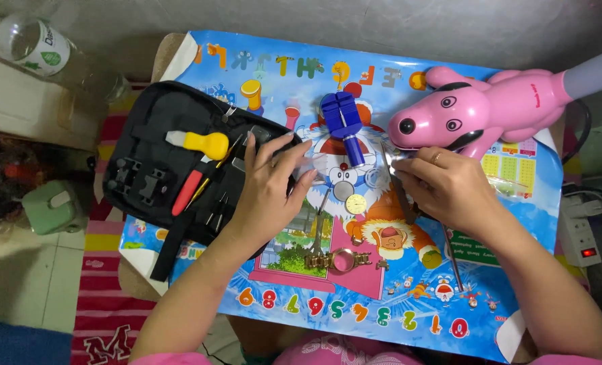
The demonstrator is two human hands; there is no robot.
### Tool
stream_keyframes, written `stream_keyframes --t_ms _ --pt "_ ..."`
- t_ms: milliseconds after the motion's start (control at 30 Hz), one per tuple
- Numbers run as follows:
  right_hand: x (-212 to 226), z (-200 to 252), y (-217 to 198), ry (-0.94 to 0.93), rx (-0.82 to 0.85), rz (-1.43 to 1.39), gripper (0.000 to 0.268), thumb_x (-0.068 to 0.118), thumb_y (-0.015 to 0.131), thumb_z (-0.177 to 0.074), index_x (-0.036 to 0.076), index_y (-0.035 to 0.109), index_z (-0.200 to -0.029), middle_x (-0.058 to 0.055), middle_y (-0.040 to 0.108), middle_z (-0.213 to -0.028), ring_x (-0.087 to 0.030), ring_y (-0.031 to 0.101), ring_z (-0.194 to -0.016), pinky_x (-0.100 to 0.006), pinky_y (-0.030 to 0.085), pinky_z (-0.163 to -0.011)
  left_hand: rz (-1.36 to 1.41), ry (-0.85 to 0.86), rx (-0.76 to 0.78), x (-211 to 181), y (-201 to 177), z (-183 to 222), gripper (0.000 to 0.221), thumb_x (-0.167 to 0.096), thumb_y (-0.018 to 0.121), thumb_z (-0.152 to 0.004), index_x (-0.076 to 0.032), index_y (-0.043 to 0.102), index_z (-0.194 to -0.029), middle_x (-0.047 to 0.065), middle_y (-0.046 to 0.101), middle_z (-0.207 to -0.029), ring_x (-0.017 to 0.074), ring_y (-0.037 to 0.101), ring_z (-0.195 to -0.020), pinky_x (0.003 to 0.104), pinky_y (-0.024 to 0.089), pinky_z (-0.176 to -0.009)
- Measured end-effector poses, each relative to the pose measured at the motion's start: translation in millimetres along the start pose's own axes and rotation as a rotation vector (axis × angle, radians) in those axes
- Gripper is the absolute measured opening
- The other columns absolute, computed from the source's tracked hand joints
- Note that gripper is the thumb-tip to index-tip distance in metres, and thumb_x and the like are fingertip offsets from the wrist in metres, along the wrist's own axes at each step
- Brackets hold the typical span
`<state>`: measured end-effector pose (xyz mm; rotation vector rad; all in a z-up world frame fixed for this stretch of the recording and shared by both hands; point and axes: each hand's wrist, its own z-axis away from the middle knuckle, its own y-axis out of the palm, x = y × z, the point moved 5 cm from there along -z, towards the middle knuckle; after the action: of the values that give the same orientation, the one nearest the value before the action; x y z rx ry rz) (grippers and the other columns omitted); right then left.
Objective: The person works on a wristwatch at a table, using small tools from a repair kit. They manipulate the watch case and band with tweezers and a screwdriver, open the tool case to select and return tools, and handle small watch parts one at a time while working over a colorful play mat.
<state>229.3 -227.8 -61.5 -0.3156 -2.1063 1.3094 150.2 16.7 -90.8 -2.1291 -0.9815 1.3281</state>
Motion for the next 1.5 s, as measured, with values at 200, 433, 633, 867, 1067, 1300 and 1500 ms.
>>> stream_keyframes --t_ms 200,433,633,867,1067,1300,1500 --pt "2 7 -5 -0.182 -0.184 0.089 0.013 -0.003 0.081 -0.088 0.002 0.07 -0.086 -0.009 0.062 -0.075 -0.024 0.059 -0.063 -0.035 0.047 -0.055 0.019 -0.025 -0.26 -6 -58 -13 0.017 -0.015 0.072 -0.096 -0.009 0.058 -0.103 0.005 0.071 -0.111 0.0308 0.06 -0.12 0.058 0.031 -0.116" --pt "17 7 3 -0.291 -0.14 0.102 0.026 -0.005 0.086 -0.086 0.003 0.064 -0.074 -0.008 0.063 -0.076 -0.022 0.056 -0.064 -0.034 0.046 -0.055 -0.018 -0.002 -0.441 0 -92 -18 0.014 -0.002 0.071 -0.095 -0.002 0.059 -0.088 0.007 0.069 -0.089 0.0278 0.061 -0.097 0.041 0.052 -0.093" --pt "27 9 13 -0.397 -0.095 0.223 0.012 0.002 0.084 -0.091 0.002 0.073 -0.085 -0.009 0.067 -0.082 -0.022 0.057 -0.068 -0.034 0.047 -0.057 -0.063 -0.015 -0.528 4 -105 -18 0.023 -0.007 0.058 -0.102 0.001 0.066 -0.082 0.01 0.066 -0.093 0.023 0.056 -0.095 0.039 0.044 -0.092" --pt "36 15 17 -0.409 -0.094 0.207 0.015 -0.004 0.084 -0.09 0.0 0.071 -0.083 -0.011 0.071 -0.082 -0.023 0.061 -0.068 -0.034 0.048 -0.058 -0.118 -0.209 -0.707 54 -142 -2 0.022 -0.025 0.047 -0.108 -0.007 0.059 -0.106 0.004 0.068 -0.1 0.0189 0.052 -0.095 0.033 0.043 -0.09" --pt "88 17 28 -0.518 0.015 0.037 0.009 0.006 0.078 -0.08 0.006 0.071 -0.087 -0.008 0.069 -0.083 -0.022 0.062 -0.069 -0.035 0.047 -0.052 -0.285 -0.347 -0.839 116 -156 16 0.018 -0.019 0.061 -0.1 -0.009 0.058 -0.114 0.003 0.07 -0.104 0.0214 0.055 -0.099 0.032 0.049 -0.083" --pt "128 28 58 -0.705 0.319 -0.099 0.042 0.033 0.074 -0.083 0.012 0.072 -0.119 -0.012 0.064 -0.131 -0.03 0.063 -0.114 -0.044 0.052 -0.09 -0.399 -0.685 -0.74 196 -155 38 0.03 -0.03 0.062 -0.095 -0.005 0.061 -0.111 0.013 0.068 -0.103 0.0321 0.062 -0.096 0.046 0.049 -0.087" --pt "116 35 57 -0.693 0.359 0.002 0.035 0.023 0.066 -0.083 0.007 0.07 -0.113 -0.009 0.068 -0.124 -0.029 0.064 -0.114 -0.043 0.05 -0.093 -0.046 -0.822 -0.466 195 -148 33 0.047 -0.046 0.054 -0.093 -0.004 0.071 -0.102 0.006 0.074 -0.092 0.0241 0.067 -0.082 0.034 0.053 -0.076"
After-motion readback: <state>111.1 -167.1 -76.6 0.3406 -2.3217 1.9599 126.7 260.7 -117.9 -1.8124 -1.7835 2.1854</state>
